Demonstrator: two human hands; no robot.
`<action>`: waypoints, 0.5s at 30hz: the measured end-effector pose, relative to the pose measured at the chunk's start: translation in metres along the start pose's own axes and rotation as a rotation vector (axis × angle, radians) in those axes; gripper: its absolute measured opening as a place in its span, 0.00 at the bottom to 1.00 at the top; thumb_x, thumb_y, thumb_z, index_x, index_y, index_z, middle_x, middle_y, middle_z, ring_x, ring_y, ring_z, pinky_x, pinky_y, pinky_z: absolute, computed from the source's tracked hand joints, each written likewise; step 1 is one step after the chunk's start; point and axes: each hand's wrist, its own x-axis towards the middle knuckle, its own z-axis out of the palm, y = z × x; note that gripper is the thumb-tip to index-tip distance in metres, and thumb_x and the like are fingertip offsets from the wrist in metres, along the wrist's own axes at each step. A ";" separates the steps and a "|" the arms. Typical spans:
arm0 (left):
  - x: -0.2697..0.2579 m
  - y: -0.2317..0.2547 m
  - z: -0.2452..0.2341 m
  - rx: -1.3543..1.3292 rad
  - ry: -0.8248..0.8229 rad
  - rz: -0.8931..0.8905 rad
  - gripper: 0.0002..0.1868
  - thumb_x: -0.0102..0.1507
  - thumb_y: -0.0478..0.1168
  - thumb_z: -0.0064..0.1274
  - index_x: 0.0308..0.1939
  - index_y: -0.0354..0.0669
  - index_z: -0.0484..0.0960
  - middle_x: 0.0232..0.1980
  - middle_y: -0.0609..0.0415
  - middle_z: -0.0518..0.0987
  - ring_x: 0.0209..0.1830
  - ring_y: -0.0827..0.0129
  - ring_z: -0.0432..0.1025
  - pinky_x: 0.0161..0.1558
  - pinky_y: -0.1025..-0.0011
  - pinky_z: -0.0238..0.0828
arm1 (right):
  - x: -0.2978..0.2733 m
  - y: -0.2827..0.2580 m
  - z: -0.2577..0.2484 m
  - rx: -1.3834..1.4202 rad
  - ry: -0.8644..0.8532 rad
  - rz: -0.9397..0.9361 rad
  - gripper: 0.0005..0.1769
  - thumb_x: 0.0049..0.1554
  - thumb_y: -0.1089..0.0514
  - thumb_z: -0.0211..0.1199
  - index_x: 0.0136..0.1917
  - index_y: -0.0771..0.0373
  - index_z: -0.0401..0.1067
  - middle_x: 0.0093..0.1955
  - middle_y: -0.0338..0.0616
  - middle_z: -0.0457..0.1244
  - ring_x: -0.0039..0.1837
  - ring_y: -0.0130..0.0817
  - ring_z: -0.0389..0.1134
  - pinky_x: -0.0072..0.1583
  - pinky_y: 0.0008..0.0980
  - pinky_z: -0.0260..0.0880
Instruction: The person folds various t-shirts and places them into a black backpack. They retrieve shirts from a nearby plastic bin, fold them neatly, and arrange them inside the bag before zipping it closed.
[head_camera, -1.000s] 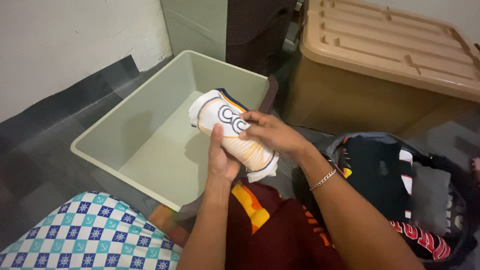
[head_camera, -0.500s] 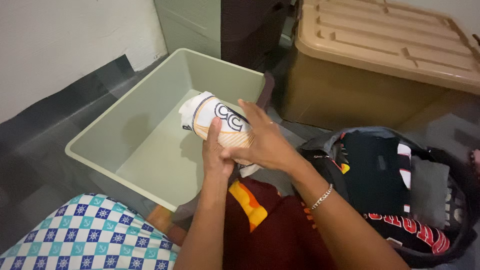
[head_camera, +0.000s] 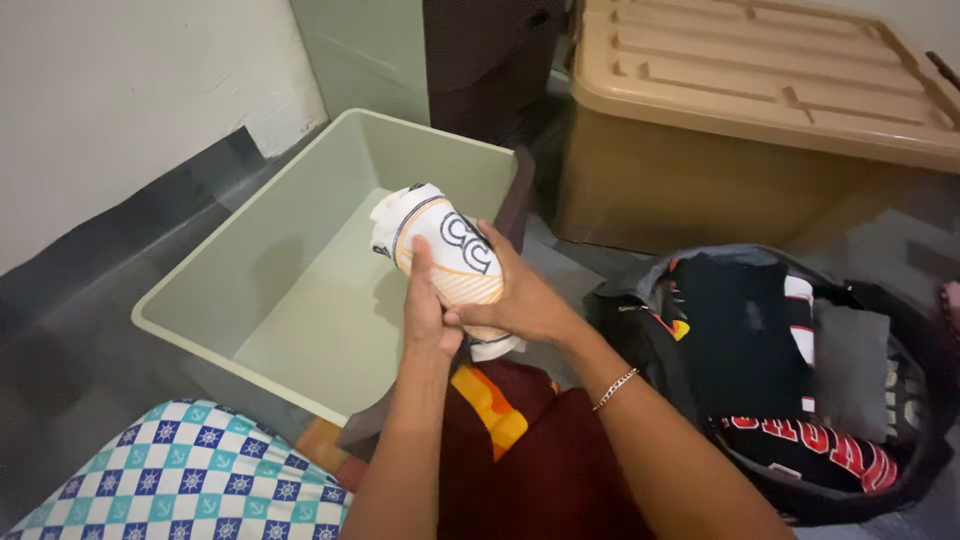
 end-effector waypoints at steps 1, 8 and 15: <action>-0.001 0.000 0.003 0.002 -0.014 0.011 0.38 0.64 0.63 0.51 0.67 0.38 0.69 0.59 0.49 0.79 0.57 0.62 0.77 0.59 0.61 0.76 | -0.001 0.000 -0.001 0.016 0.001 0.023 0.74 0.36 0.39 0.82 0.81 0.71 0.45 0.78 0.59 0.55 0.79 0.44 0.56 0.76 0.36 0.54; -0.013 -0.013 0.028 0.035 -0.018 0.045 0.41 0.64 0.70 0.44 0.69 0.43 0.69 0.60 0.51 0.78 0.56 0.63 0.76 0.57 0.59 0.76 | -0.020 -0.006 -0.014 0.142 0.018 0.106 0.68 0.36 0.43 0.81 0.80 0.68 0.50 0.70 0.52 0.64 0.72 0.37 0.65 0.71 0.33 0.62; -0.012 -0.052 0.048 0.074 -0.112 -0.022 0.41 0.67 0.70 0.43 0.70 0.40 0.68 0.58 0.49 0.78 0.56 0.61 0.75 0.57 0.60 0.76 | -0.056 -0.011 -0.048 0.075 0.168 0.171 0.51 0.40 0.48 0.79 0.72 0.67 0.63 0.60 0.47 0.70 0.61 0.32 0.72 0.63 0.31 0.70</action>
